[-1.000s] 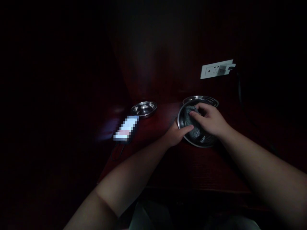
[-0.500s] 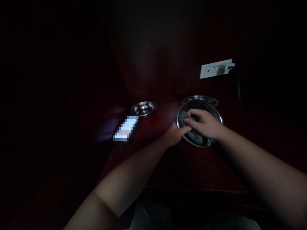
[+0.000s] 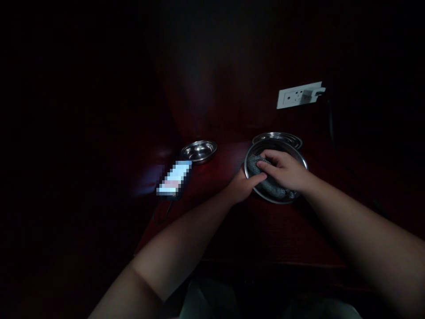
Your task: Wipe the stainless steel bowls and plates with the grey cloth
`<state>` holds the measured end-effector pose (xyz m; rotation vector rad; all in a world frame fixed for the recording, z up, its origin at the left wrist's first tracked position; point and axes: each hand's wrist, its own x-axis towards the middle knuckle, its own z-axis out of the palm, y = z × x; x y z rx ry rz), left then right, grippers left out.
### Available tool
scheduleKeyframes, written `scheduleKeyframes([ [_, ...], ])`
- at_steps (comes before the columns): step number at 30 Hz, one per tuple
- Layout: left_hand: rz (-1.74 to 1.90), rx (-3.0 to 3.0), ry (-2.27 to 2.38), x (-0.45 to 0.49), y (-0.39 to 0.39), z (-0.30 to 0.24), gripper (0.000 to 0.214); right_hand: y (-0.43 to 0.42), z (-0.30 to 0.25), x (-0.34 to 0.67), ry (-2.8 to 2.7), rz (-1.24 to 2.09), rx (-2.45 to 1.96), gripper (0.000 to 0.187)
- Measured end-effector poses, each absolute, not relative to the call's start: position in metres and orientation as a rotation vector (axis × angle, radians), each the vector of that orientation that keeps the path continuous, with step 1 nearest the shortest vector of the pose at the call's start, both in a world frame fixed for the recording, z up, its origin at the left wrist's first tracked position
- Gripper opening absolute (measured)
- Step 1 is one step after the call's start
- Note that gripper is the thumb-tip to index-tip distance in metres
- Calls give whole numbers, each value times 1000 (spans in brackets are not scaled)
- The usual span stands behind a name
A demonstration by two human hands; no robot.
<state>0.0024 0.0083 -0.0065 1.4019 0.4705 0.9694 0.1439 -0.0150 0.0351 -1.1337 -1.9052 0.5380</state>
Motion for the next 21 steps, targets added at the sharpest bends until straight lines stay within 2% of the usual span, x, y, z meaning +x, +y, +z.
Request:
scheduleKeyframes([
  [21, 951, 1446, 457, 2, 8, -5, 56, -16, 36, 143, -1965, 389, -1194, 18],
])
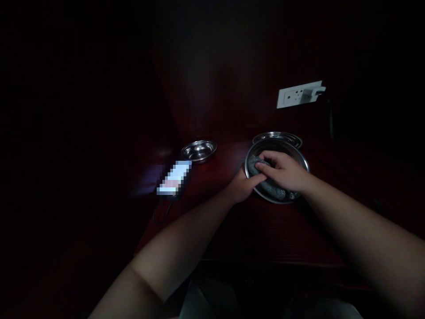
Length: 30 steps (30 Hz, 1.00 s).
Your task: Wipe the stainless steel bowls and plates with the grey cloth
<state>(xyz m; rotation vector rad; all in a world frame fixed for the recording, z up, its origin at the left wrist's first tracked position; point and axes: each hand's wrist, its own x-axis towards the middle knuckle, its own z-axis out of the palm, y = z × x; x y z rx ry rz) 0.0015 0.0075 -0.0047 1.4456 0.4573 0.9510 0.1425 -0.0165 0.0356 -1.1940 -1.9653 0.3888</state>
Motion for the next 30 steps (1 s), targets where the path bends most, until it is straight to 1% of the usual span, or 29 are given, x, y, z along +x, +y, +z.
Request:
scheduleKeyframes([
  [9, 959, 1473, 451, 2, 6, -2, 52, -16, 36, 143, -1986, 356, -1208, 19],
  [19, 911, 1540, 443, 2, 6, -1, 38, -22, 40, 137, -2095, 319, -1188, 16],
  [30, 893, 1458, 468, 1, 6, -3, 36, -20, 37, 136, -2115, 344, -1204, 18],
])
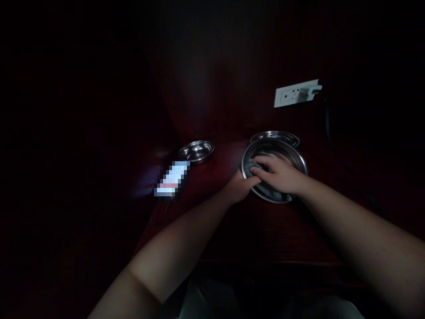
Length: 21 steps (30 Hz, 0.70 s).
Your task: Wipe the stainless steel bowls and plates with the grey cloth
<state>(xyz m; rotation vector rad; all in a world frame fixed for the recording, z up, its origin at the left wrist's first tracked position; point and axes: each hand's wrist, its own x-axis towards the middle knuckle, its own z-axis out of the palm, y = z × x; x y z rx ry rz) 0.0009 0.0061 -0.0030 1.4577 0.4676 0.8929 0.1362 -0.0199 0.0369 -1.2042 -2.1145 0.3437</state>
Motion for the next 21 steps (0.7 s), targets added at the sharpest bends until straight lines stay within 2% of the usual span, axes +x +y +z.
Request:
scheduleKeyframes([
  [13, 920, 1452, 459, 1, 9, -7, 39, -15, 34, 140, -2126, 334, -1197, 19],
  [21, 939, 1457, 471, 1, 7, -5, 39, -13, 33, 142, -2160, 458, -1222, 24],
])
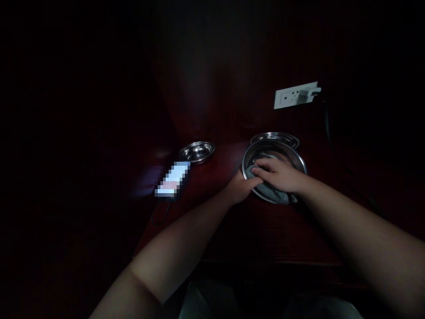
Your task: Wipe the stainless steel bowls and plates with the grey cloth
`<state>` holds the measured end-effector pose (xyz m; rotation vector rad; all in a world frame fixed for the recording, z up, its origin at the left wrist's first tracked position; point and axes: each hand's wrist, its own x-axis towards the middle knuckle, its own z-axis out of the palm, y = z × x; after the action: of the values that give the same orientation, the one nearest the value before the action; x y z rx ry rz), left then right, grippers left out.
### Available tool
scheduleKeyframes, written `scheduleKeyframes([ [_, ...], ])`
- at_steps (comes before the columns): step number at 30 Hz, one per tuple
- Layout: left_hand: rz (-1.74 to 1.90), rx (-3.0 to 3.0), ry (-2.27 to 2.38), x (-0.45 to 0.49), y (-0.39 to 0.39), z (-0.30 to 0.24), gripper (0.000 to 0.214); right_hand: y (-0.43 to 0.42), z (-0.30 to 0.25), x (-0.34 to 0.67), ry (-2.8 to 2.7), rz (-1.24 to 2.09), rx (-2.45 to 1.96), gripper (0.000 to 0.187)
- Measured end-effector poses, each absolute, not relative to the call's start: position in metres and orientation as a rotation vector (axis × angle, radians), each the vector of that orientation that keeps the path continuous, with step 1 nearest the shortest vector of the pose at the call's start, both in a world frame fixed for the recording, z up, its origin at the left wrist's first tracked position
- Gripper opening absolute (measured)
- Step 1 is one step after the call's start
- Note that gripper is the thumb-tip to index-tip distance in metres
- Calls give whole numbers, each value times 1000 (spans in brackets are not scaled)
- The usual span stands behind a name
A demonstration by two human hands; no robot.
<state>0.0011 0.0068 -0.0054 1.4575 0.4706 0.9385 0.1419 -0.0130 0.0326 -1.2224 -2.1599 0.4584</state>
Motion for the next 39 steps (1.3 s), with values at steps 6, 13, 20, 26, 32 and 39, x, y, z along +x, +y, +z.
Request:
scheduleKeyframes([
  [6, 919, 1465, 468, 1, 9, -8, 37, -12, 32, 143, -2153, 506, -1225, 25],
  [13, 925, 1449, 464, 0, 7, -6, 37, -12, 32, 143, -2154, 551, -1206, 24],
  [20, 955, 1459, 446, 2, 10, -9, 42, -10, 29, 144, -2154, 539, -1201, 25],
  [26, 971, 1489, 446, 2, 10, -9, 48, -10, 28, 145, -2153, 529, -1192, 24],
  [32, 965, 1481, 453, 1, 8, -7, 46, -11, 29, 145, -2172, 510, -1205, 23],
  [39, 939, 1440, 469, 1, 9, -8, 40, -11, 29, 143, -2178, 498, -1231, 23],
])
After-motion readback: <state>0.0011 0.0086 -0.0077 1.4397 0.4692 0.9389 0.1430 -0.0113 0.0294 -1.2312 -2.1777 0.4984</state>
